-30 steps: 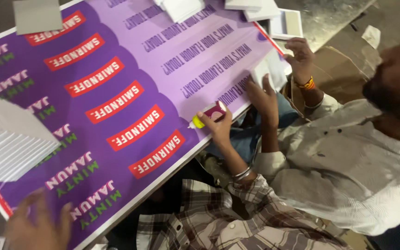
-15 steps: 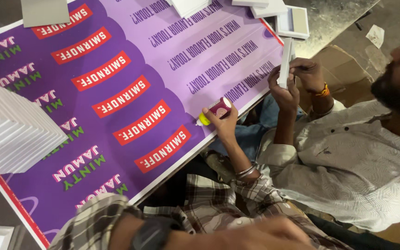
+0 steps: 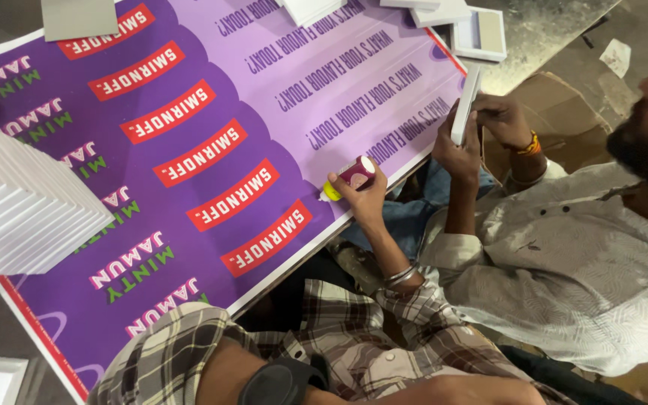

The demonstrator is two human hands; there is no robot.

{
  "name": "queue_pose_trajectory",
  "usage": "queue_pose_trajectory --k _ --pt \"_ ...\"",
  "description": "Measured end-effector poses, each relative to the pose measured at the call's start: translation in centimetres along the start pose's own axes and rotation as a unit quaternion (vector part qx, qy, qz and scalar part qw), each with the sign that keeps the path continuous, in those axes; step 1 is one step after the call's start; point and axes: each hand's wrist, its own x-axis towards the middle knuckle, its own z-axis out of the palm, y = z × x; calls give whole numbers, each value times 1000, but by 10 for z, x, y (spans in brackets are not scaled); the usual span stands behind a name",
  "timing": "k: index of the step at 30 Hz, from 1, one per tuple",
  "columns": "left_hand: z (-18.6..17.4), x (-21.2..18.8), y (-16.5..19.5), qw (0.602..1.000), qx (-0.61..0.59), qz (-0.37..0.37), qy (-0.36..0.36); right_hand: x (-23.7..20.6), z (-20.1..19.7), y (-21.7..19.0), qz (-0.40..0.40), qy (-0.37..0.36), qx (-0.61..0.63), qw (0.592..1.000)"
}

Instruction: The person applies glue from a bottle to the edges of small white cardboard trays and presses them together to form boxes. They repeat this process for multiple units, placing finished boxes on the table.

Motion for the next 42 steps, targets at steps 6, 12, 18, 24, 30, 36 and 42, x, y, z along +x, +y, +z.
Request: queue_pose_trajectory --k 6,12,18,24,30,36,42 --pt "-4 0 0 1000 7 2 6 -2 2 -2 10 -9 16 1000" --pt "-4 10 0 1000 6 -3 5 -3 2 -1 2 -4 9 1000" --pt "-16 -11 -22 996 71 -45 21 -4 1 3 2 9 -7 1000" --pt "-68 -117 -78 797 498 -303 159 -6 0 4 10 3 7 1000" --pt "-38 -223 -93 692 463 -419 362 -6 -9 10 44 -9 59 997" --pt "-29 -234 -109 628 575 -393 347 7 -13 30 102 77 224 966" --pt "-37 -227 -101 654 567 -353 356 13 -17 13 123 42 343 930"
